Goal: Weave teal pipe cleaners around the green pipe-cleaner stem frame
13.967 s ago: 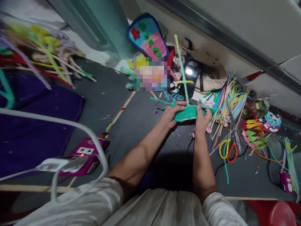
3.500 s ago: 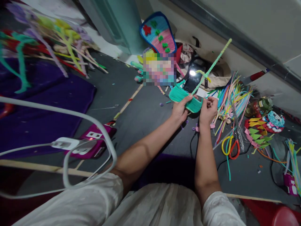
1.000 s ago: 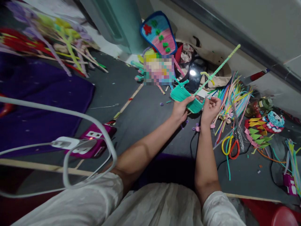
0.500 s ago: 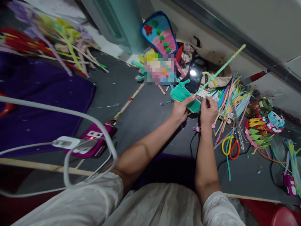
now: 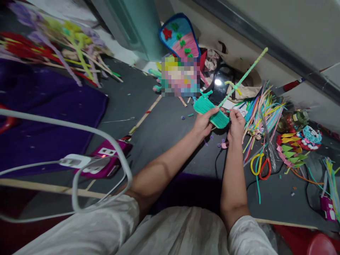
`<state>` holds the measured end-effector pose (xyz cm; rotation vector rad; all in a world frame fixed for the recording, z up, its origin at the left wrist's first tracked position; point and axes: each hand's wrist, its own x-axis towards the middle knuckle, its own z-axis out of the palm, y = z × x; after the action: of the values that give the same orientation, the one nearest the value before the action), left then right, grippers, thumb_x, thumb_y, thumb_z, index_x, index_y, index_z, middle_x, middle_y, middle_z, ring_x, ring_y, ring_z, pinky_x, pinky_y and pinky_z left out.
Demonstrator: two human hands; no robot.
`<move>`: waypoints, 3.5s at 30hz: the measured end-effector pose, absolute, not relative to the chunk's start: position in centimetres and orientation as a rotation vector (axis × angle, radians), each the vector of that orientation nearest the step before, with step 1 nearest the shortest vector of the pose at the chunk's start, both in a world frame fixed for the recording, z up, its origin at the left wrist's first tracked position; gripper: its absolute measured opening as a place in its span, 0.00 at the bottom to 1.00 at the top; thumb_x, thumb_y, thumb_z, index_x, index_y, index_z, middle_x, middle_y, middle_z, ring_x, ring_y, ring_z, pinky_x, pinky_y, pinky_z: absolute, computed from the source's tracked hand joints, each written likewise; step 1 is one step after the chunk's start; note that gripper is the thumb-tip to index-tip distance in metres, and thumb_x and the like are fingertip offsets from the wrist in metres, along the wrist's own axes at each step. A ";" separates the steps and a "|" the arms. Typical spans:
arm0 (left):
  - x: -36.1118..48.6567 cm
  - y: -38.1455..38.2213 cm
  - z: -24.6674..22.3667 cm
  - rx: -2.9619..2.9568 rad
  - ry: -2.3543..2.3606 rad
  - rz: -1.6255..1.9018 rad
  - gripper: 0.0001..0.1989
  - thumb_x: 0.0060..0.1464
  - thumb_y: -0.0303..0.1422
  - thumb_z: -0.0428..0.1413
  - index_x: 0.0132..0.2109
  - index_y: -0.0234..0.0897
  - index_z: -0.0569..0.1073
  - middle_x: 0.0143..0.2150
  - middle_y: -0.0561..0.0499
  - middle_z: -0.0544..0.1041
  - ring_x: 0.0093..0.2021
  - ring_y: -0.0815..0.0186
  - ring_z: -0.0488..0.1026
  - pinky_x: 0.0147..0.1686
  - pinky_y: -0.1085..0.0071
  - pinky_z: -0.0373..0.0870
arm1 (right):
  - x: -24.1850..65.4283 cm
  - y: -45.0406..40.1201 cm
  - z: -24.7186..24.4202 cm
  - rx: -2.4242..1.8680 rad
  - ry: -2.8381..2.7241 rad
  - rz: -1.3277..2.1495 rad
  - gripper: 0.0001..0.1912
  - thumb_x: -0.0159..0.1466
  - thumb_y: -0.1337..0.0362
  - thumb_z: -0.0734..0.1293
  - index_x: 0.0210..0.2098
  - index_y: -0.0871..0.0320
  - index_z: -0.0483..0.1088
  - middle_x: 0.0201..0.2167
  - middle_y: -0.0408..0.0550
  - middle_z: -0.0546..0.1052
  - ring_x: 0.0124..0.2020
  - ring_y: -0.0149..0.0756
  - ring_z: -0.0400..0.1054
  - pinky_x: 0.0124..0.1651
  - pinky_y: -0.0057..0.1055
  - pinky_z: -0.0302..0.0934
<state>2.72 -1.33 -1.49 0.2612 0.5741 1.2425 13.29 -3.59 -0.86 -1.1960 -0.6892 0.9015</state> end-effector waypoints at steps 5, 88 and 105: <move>2.7 -1.1 -1.7 0.269 0.590 1.281 0.18 0.31 0.33 0.74 0.32 0.35 0.77 0.32 0.46 0.83 0.41 0.52 0.83 0.47 0.56 0.79 | 13.1 -4.3 0.0 -1.291 -0.932 0.610 0.23 0.55 0.62 0.73 0.48 0.52 0.64 0.29 0.35 0.75 0.32 0.28 0.71 0.42 0.28 0.67; 3.1 -1.5 -1.6 0.352 0.604 1.334 0.21 0.27 0.36 0.75 0.31 0.36 0.78 0.29 0.49 0.82 0.37 0.54 0.83 0.44 0.59 0.80 | 13.7 -4.8 0.0 -1.523 -1.327 0.089 0.07 0.64 0.58 0.65 0.34 0.55 0.69 0.34 0.44 0.74 0.37 0.35 0.68 0.45 0.34 0.63; 2.7 -1.7 -0.9 0.295 0.584 1.241 0.22 0.29 0.36 0.75 0.33 0.35 0.77 0.32 0.46 0.83 0.42 0.51 0.82 0.47 0.55 0.79 | 14.3 -4.1 -0.6 -1.260 -0.631 0.788 0.22 0.48 0.53 0.76 0.33 0.53 0.64 0.22 0.34 0.68 0.21 0.26 0.60 0.26 0.26 0.58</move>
<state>2.75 -1.73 -0.94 0.2947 0.5838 1.2414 14.33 -4.07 -0.56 -1.2597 -0.6311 0.7878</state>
